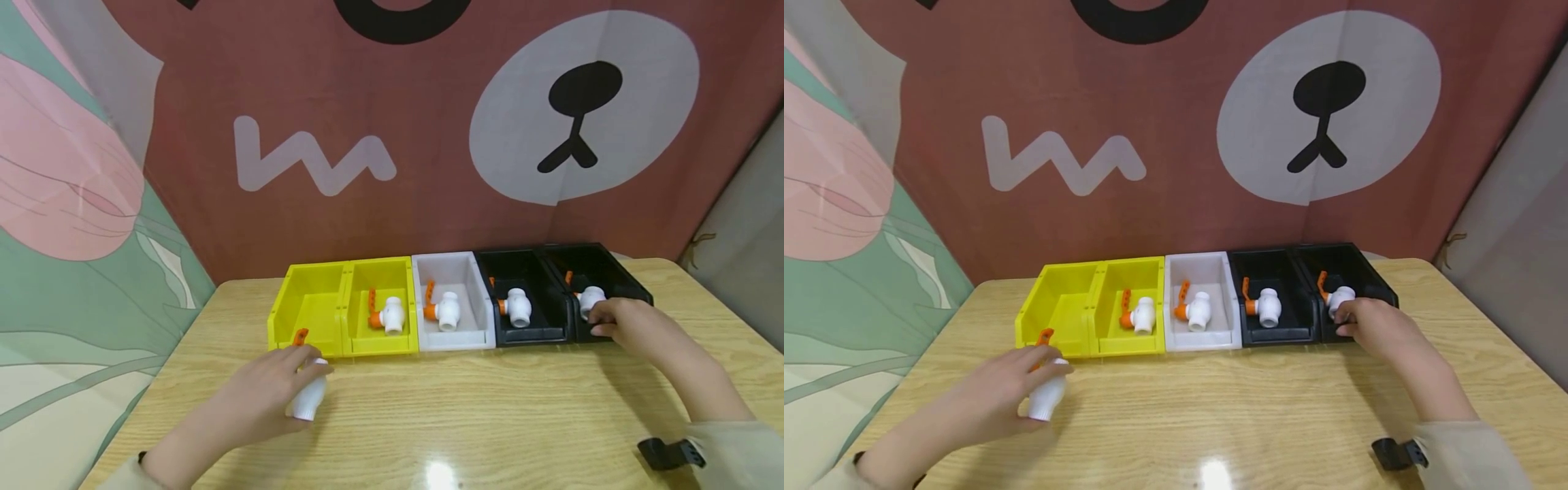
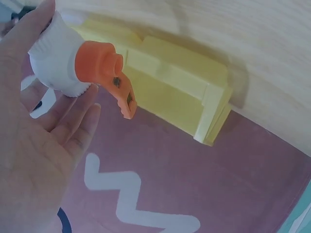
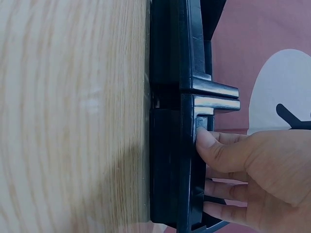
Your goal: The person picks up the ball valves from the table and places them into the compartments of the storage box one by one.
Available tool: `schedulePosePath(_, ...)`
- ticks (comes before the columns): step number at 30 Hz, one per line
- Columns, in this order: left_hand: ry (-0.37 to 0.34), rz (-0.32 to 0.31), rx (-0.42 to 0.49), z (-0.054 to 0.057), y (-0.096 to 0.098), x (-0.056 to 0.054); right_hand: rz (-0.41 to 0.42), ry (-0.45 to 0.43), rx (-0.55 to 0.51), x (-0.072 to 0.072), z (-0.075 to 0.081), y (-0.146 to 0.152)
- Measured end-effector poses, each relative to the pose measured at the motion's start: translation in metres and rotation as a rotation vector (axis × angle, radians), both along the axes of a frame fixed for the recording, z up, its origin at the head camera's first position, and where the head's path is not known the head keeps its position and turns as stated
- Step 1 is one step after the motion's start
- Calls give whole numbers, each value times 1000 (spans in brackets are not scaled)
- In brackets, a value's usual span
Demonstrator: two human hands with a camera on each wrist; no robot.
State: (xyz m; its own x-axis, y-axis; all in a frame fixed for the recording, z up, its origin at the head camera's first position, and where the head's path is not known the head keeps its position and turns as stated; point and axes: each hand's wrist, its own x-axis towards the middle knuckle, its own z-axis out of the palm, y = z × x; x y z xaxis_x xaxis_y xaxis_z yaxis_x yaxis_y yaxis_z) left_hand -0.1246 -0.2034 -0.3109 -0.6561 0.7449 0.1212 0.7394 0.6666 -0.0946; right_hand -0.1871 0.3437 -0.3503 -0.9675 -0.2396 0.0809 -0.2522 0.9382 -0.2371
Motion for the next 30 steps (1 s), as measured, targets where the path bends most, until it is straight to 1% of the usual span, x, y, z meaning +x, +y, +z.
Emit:
schedulePosePath(7,55,0,79,8,1,-13,-7,-16,2,0,-1,0)
schedulePosePath(10,69,8,89,11,0,-19,-3,-15,1,0,-1,-1)
schedulePosePath(17,88,50,98,18,-3,-32,1,-5,7,-2,0,0)
schedulePosePath(21,114,61,110,17,-5,-42,-1,-10,8,-2,1,0)
schedulePosePath(25,134,81,142,15,-6,-53,-4,-18,8,-2,0,0)
schedulePosePath(30,116,122,185,13,-11,-65,-5,-16,14,-1,0,-1)
